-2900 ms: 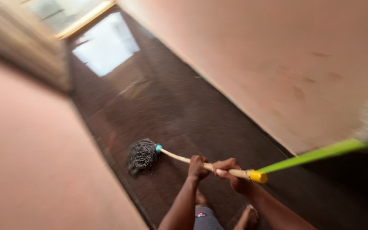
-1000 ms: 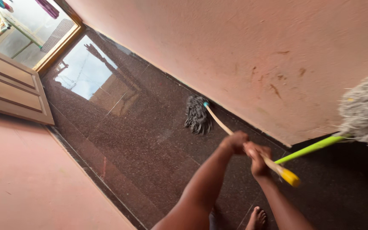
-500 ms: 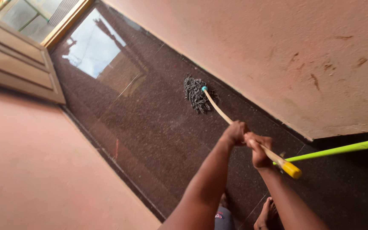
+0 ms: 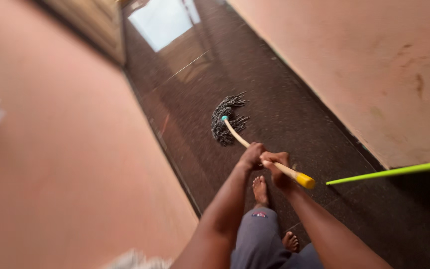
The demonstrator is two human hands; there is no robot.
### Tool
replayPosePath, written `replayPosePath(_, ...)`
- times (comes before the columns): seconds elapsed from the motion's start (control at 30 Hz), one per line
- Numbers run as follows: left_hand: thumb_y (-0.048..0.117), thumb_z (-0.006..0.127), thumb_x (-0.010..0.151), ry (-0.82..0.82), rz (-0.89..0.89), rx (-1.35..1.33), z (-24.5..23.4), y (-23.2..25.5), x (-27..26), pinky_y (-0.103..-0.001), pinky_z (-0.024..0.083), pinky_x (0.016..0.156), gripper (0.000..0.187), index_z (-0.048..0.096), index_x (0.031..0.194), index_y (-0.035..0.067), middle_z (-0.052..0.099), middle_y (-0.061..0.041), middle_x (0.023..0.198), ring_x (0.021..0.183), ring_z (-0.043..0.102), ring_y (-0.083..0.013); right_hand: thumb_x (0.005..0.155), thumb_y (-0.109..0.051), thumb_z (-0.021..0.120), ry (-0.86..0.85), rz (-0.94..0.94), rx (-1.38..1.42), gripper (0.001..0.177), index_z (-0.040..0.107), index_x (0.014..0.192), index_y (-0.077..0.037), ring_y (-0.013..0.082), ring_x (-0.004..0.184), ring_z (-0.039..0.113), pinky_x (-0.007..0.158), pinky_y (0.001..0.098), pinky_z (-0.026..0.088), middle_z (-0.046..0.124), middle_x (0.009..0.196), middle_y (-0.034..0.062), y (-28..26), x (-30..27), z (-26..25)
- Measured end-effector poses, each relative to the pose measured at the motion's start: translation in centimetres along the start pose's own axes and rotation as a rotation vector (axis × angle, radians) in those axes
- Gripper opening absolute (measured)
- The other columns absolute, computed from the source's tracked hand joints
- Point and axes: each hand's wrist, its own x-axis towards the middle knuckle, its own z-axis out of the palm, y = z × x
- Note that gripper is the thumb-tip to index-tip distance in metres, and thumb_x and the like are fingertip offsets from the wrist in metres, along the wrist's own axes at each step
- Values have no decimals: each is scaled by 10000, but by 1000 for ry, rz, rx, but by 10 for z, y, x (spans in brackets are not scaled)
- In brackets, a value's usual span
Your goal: The person mops the floor in several rooms using a string mop, rinsing and wringing the mop in a bucket of water periodically.
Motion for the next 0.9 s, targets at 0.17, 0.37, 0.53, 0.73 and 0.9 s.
replayPosePath(0.17,116,823,638,127,-75,62,-14,-27,-114,-432,567,670,108,749,710,86,723,-161,747,732,729,-331,803,-126,614,-254,54,116,187,606,692,24,99,673,555,659,284,482,595,657,26,28,-45,59)
replayPosePath(0.37,141,772,713,217,-251,-123,27,-60,-234,-394,573,642,82,769,764,77,741,-147,739,685,752,-224,825,-135,656,-190,-127,-34,139,667,838,3,230,860,618,784,353,498,620,909,90,52,-134,123)
replayPosePath(0.53,218,664,812,249,-410,-591,56,-49,-285,-350,596,583,192,756,774,54,740,-97,757,615,698,-155,781,-182,705,-530,-115,-209,223,540,724,-43,240,678,607,660,365,464,581,696,87,53,-175,122)
replayPosePath(0.73,149,807,698,466,-78,-195,63,3,-300,-371,508,633,212,674,708,-16,658,-135,733,694,656,-239,809,-168,695,-308,-305,-136,147,608,878,-73,227,855,627,826,351,499,631,880,91,11,-211,96)
replayPosePath(0.9,163,782,793,546,-136,-210,110,22,-245,-381,490,646,257,637,646,10,646,-112,732,705,619,-250,908,-82,630,-123,-445,-105,90,592,985,-55,243,985,614,1051,388,457,605,960,105,-17,-212,52)
